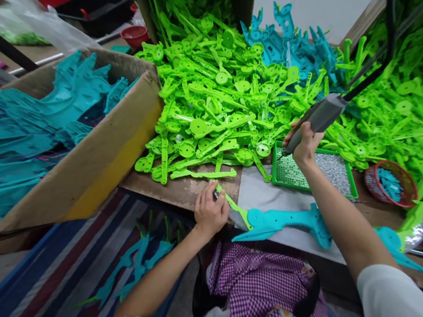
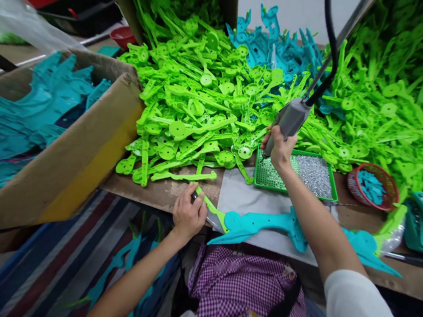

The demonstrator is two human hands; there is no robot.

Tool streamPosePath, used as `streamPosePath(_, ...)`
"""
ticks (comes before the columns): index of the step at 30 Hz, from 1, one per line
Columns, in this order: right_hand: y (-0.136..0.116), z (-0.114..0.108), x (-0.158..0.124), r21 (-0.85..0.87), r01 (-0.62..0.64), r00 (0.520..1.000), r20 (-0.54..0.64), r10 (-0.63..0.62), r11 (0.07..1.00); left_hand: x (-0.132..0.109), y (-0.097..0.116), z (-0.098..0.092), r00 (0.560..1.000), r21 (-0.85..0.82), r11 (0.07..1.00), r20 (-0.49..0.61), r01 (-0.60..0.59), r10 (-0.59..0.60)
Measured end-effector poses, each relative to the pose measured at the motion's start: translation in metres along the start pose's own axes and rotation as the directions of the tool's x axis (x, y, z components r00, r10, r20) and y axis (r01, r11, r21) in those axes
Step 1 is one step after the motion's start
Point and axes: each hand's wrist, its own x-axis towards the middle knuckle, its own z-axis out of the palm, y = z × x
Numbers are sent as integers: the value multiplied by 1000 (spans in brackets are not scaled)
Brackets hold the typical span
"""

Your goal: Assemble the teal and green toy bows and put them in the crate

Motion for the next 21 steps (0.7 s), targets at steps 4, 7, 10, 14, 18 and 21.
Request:
streamPosePath(4,-1,1,-1,5,-2,1000,4,2,1000,1,1,-2,1000,-4,1000,17,-4,4)
streamPosePath(7,-2,1,-2,-3,2,1000,1,-2,1000,2,3,-3,999,-9,1000,36,3,-3)
streamPosePath(10,-3,0,-2,-3,8,1000,-15,-8,1000,3,4,-4,998,-13,1000,63,17,-16)
streamPosePath(14,-2,1,-3,11,10,1000,-24,-9,1000,3,3,-3,996,-33,999,86,29,-26)
streamPosePath(18,-2,2,-3,5,-1,1000,-13,1,1000,4,3,-3,998,-20,999,60,37,-36)
streamPosePath(21,-5,0,0,58,32,999,-28,-30,998,2,4,-2,1000,-2,1000,8,30,-30)
